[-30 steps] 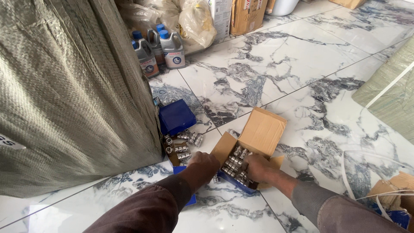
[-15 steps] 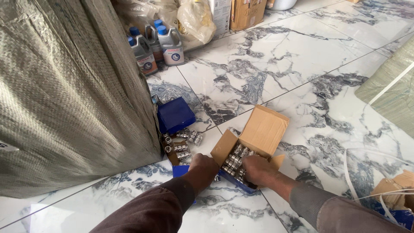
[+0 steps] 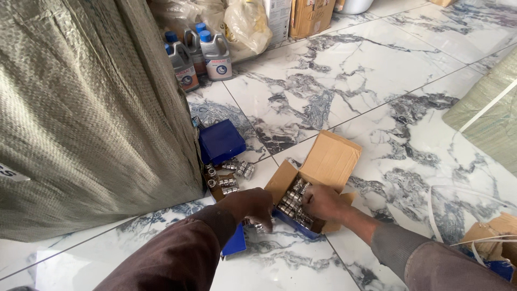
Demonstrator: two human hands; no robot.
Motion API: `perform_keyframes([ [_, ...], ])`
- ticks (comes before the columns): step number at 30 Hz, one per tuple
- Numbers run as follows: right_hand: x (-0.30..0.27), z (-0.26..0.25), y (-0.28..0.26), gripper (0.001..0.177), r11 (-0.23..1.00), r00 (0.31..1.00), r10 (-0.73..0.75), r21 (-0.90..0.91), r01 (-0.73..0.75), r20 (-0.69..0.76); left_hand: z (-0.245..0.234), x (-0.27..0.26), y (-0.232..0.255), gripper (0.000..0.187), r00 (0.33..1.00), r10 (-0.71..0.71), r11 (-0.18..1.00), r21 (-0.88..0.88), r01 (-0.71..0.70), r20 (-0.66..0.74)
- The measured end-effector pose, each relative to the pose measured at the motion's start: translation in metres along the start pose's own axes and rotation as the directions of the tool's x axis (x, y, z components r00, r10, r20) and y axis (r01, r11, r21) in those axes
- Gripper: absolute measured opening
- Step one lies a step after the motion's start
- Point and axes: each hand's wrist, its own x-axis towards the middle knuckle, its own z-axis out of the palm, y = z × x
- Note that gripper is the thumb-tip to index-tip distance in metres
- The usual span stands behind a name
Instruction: The person sorts metal hardware components by hand into a cardboard box on the floor.
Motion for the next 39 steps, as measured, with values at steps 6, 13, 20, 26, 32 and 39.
perform_keyframes([
  [6, -0.085, -0.056, -0.122, 0.083, 0.609, 0.931, 0.280, 0.706, -0.361, 0.235, -0.007, 0.023, 0.020, 0.045, 0.987, -0.083, 0.796, -0.605, -0.020, -0.141],
  [13, -0.042, -0.030, -0.060, 0.045, 0.588, 0.948, 0.257, 0.747, -0.309, 0.189, -0.016, 0.027, 0.022, 0.040, 0.934, -0.149, 0.874, -0.485, -0.029, -0.325],
  [20, -0.022, -0.026, -0.016, 0.045, 0.995, 0.997, 0.075, -0.069, -0.078, -0.034, 0.056, 0.037, -0.018, 0.026, 0.858, 0.265, 0.870, 0.494, -0.015, -0.440],
  [26, -0.018, -0.018, -0.014, 0.022, 0.972, 0.999, 0.037, -0.231, -0.037, -0.005, 0.089, 0.053, -0.036, 0.006, 0.411, 0.664, 0.648, 0.755, 0.100, -0.625],
  [32, -0.013, -0.005, -0.002, 0.015, 0.987, 0.995, -0.038, -0.161, 0.022, -0.094, 0.084, 0.062, -0.047, 0.016, 0.671, 0.534, 0.732, 0.678, -0.062, -0.514],
  [39, 0.002, 0.007, -0.003, 0.019, 0.993, 0.987, -0.029, -0.120, 0.010, -0.156, 0.052, 0.041, -0.022, 0.016, 0.870, 0.367, 0.768, 0.635, -0.084, -0.328],
])
